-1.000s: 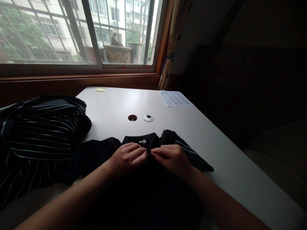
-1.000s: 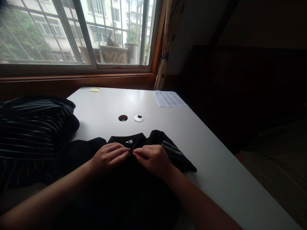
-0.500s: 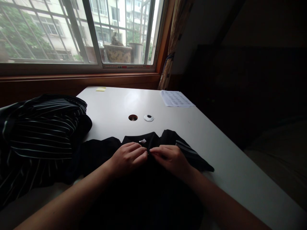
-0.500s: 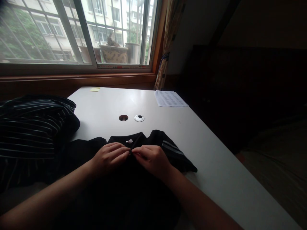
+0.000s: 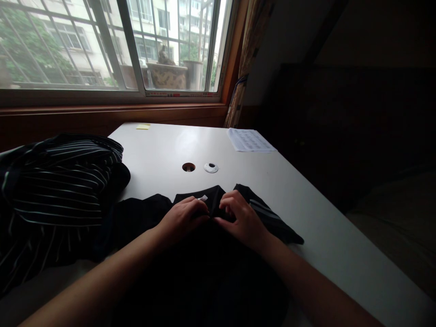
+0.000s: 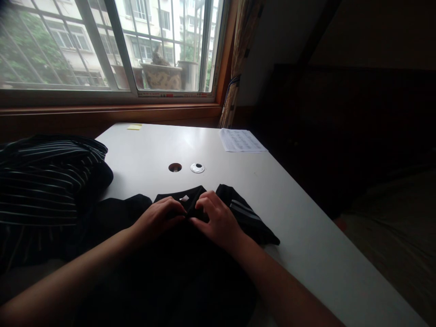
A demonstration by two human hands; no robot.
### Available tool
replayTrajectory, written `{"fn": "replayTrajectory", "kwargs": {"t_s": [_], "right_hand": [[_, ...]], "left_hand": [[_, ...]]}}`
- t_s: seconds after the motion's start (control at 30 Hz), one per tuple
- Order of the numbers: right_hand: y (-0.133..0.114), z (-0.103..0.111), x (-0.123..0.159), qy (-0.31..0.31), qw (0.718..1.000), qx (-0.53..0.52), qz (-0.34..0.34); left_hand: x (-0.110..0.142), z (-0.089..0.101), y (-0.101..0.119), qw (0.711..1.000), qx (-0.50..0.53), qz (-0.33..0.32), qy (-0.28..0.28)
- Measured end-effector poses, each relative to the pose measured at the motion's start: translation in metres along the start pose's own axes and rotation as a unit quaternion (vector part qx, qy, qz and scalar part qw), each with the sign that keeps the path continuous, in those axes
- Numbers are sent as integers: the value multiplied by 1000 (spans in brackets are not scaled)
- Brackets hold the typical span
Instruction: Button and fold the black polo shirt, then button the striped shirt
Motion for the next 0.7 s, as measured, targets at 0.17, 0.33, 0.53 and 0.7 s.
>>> {"fn": "replayTrajectory", "kwargs": {"t_s": [0.17,0.33,0.53,0.7], "right_hand": [[0,-19,2,-88,994,-65,4],[7,-26,4,-116,991,-64,-7],[7,-23,4,-102,992,-68,8],[1,-13,0,-64,995,-63,43]], "left_hand": [[2,-8,-12,995,71,57,-49],[5,-15,-15,993,36,67,-86],[6,-16,-17,995,-22,47,-82],[6,-14,-27,991,-11,102,-84]]}}
Point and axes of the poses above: each hand's wrist, its own x-axis away from the middle knuckle, its own z-axis out of the back of the hand, y = z × x, the point moved 10 cm from there along -x, towards the middle knuckle, and after that the axes turned 10 degrees about y, right-handed, at the moved point
